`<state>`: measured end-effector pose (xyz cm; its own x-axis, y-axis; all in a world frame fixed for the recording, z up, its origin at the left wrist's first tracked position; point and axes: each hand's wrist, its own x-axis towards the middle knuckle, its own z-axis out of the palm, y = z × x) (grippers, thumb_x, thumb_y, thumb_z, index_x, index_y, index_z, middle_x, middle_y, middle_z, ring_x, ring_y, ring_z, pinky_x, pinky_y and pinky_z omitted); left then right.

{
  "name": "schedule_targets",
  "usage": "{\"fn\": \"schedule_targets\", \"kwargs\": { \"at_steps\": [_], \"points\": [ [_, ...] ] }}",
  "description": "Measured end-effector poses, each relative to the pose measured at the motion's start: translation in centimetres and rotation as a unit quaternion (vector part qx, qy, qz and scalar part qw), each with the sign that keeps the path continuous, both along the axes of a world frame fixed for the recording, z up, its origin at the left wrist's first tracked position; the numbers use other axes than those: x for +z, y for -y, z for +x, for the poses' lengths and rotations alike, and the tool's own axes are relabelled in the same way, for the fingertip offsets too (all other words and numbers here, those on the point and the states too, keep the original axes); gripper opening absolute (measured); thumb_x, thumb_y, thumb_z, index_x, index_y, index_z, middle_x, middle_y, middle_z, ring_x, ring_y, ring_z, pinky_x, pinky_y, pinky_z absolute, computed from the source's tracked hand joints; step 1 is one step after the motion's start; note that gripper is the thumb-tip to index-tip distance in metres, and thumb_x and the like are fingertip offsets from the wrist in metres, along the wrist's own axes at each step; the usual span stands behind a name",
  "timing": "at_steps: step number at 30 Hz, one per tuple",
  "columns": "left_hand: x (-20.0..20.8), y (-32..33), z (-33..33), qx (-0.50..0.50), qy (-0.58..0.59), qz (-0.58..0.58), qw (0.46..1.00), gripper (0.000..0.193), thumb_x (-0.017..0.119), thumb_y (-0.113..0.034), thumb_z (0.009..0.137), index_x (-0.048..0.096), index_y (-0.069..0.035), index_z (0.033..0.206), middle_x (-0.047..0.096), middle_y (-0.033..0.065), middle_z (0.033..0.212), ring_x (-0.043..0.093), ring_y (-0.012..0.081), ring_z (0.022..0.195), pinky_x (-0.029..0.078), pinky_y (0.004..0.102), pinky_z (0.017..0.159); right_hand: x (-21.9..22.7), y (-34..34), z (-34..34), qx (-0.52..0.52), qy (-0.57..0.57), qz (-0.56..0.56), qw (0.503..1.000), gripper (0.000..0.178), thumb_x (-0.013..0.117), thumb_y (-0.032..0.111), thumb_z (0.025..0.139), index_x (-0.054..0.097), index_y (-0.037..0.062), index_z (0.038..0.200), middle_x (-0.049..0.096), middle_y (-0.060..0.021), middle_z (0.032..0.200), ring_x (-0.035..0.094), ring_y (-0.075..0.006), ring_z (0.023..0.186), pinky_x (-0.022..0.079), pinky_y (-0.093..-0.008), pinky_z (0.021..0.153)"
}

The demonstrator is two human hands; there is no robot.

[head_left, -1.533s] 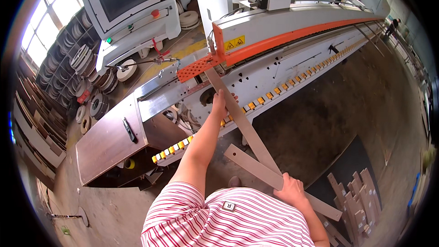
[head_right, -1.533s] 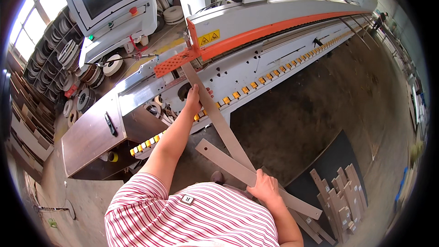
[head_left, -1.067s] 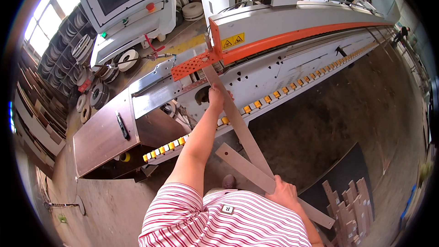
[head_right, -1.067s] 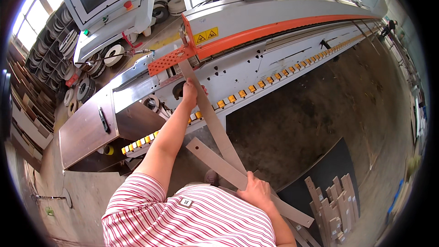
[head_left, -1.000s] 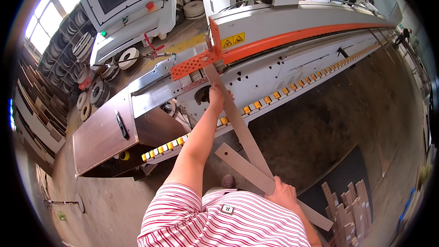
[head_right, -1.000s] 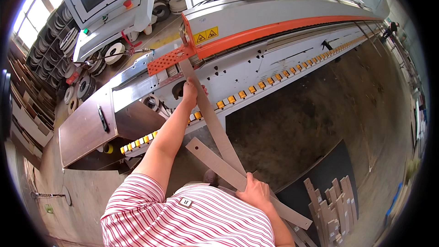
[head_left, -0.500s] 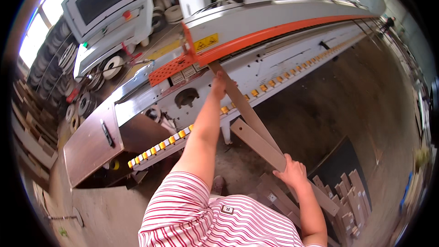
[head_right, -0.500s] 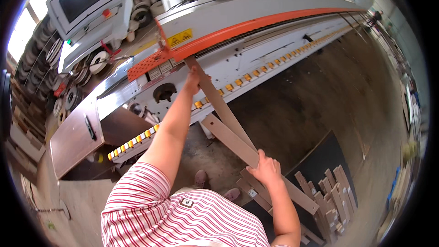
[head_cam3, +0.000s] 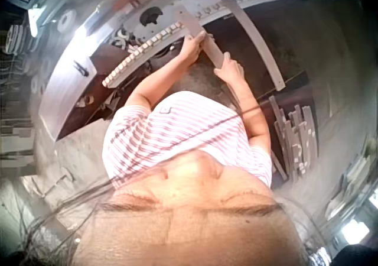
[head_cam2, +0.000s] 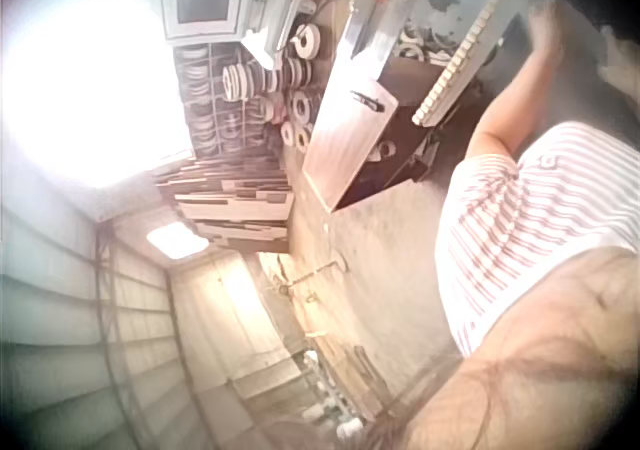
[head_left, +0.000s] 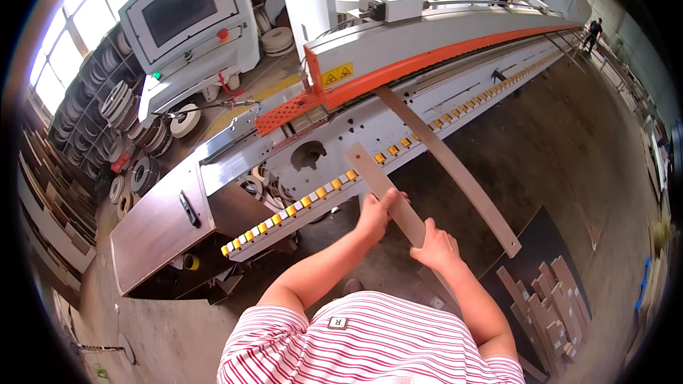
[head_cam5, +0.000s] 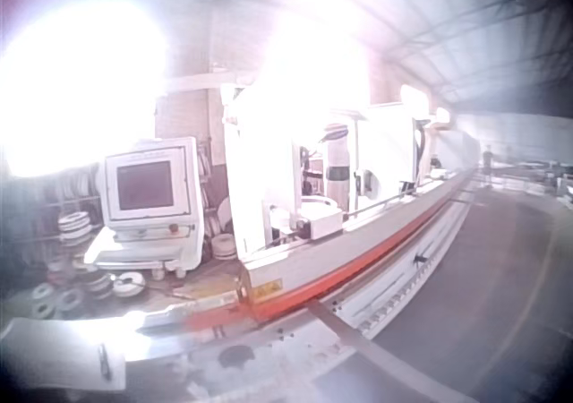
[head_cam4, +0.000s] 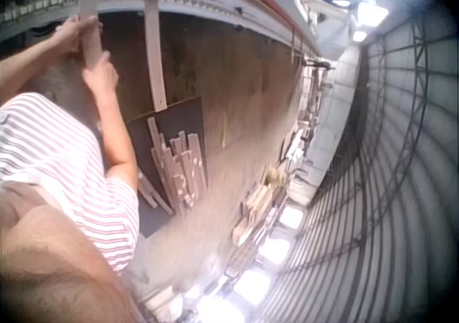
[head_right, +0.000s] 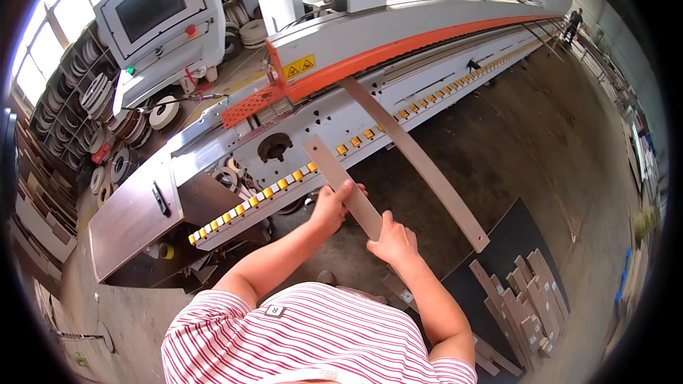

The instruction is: The person repeatedly picks up wooden planks from a table, feeds them into a large industrial machine, and collects the processed pieces. The task involves handling the wood by hand and operating the machinery in a repetitive cycle.

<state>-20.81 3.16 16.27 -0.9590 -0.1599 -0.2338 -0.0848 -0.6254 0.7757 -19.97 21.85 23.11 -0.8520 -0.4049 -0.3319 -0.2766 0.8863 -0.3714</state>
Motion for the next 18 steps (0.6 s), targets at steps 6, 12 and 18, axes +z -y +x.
{"fn": "schedule_targets", "kwargs": {
  "at_steps": [6, 12, 18],
  "points": [
    [-4.0, 14.8, -5.3, 0.224, 0.059, -0.138, 0.963, 0.024, 0.065, -0.019, 0.094, 0.058, 0.004, 0.1, 0.07, 0.0162, 0.086, 0.071, 0.0265, 0.074, 0.057, 0.0373, 0.062, -3.1, -3.7, 5.7, 0.012, 0.039, -0.016, 0.999, 0.061, 0.072, 0.04, 0.073, 0.046, 0.0014, 0.112, 0.069, -0.0274, 0.093, 0.068, -0.042, 0.091, 0.054, -0.0484, 0.082],
    [-6.8, 20.4, -9.7, 0.219, 0.068, -0.11, 0.967, 0.029, 0.059, -0.025, 0.099, 0.05, 0.001, 0.108, 0.066, 0.0155, 0.088, 0.069, 0.0292, 0.073, 0.056, 0.0406, 0.063, -5.1, -1.5, 7.4, 0.015, 0.041, -0.043, 0.998, 0.058, 0.069, 0.043, 0.079, 0.046, -0.0005, 0.11, 0.069, -0.0278, 0.09, 0.068, -0.0424, 0.087, 0.054, -0.0482, 0.081],
    [-6.9, 20.3, -11.5, 0.195, 0.065, 0.011, 0.979, 0.034, 0.04, -0.036, 0.105, 0.039, -0.004, 0.118, 0.061, 0.0171, 0.093, 0.067, 0.0325, 0.075, 0.058, 0.0473, 0.064, -4.8, 2.5, 5.0, 0.011, 0.041, -0.047, 0.998, 0.06, 0.068, 0.042, 0.08, 0.045, -0.0031, 0.113, 0.069, -0.0274, 0.087, 0.069, -0.0418, 0.084, 0.055, -0.0472, 0.078]
  ]
}}
